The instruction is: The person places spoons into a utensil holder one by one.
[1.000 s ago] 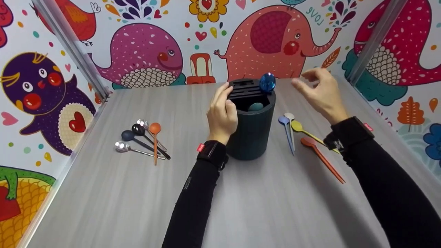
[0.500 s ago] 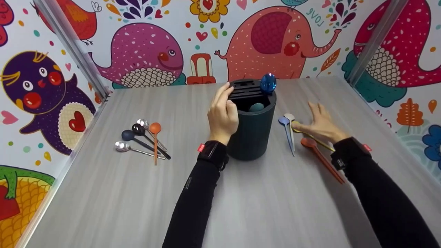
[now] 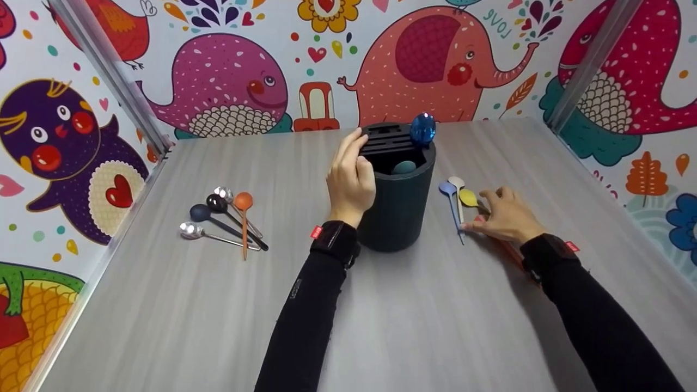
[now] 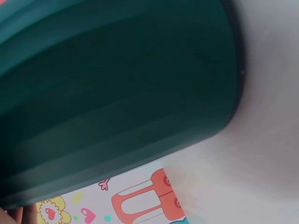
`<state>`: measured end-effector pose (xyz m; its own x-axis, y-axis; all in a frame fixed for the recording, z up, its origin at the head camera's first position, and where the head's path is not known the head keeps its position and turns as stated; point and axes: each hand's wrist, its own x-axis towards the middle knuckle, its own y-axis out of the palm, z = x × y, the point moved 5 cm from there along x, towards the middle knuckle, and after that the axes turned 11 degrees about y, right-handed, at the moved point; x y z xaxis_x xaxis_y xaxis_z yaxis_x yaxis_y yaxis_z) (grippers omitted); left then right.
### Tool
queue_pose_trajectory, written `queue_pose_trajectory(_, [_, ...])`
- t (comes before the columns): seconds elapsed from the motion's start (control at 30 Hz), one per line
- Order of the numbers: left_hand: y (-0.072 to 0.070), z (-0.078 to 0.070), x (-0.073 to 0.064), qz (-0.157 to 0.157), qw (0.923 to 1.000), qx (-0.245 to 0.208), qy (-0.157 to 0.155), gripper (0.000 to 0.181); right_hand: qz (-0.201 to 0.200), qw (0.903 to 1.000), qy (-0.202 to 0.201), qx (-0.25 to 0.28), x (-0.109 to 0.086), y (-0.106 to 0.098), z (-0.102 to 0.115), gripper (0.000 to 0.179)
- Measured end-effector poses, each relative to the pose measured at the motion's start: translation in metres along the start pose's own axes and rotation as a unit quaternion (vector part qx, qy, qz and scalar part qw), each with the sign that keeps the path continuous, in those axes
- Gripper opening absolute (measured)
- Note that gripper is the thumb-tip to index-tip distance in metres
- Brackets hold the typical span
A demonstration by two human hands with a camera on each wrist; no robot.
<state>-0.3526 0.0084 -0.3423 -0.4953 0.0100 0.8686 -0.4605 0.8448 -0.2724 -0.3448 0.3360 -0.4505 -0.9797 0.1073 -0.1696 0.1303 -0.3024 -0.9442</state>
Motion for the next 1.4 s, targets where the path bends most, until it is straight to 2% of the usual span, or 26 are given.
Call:
queue_pose_trajectory(0.1, [-0.001,0.000,0.001,-0.005,1.0000,0.000,0.002,0.052,-0.005,1.0000,-0.007,0.000,0.000,0.002,0.003,0.094])
queue_pose_trajectory(0.27, [-0.002,-0.001,0.000,-0.004,1.0000,0.003,0.005,0.052,0.018,0.9997,-0.003,0.016,0.000,0.004,0.007,0.072])
queue_pose_trajectory(0.5, [-0.001,-0.001,0.001,-0.002,0.9999,0.003,0.010,0.051,0.004,0.9998,-0.010,0.017,-0.005,-0.002,0.015,0.045])
queue_pose_trajectory(0.8, [0.000,-0.001,0.000,-0.001,1.0000,0.004,0.007,0.051,-0.005,0.9985,-0.001,0.054,-0.004,0.002,0.015,0.038])
queue_pose_trajectory(1.17, [0.000,0.000,0.000,-0.003,1.0000,0.003,0.005,0.051,-0.113,0.9898,0.011,0.085,-0.003,-0.006,0.009,0.033])
queue_pose_trajectory(1.23, [0.000,0.000,0.000,-0.002,1.0000,0.002,0.003,0.051,-0.120,0.9886,0.020,0.090,-0.003,-0.007,0.007,0.034])
queue_pose_trajectory(1.4, [0.000,0.000,0.000,-0.001,1.0000,0.001,-0.003,0.052,-0.099,0.9885,0.054,0.100,-0.004,-0.010,0.005,0.033])
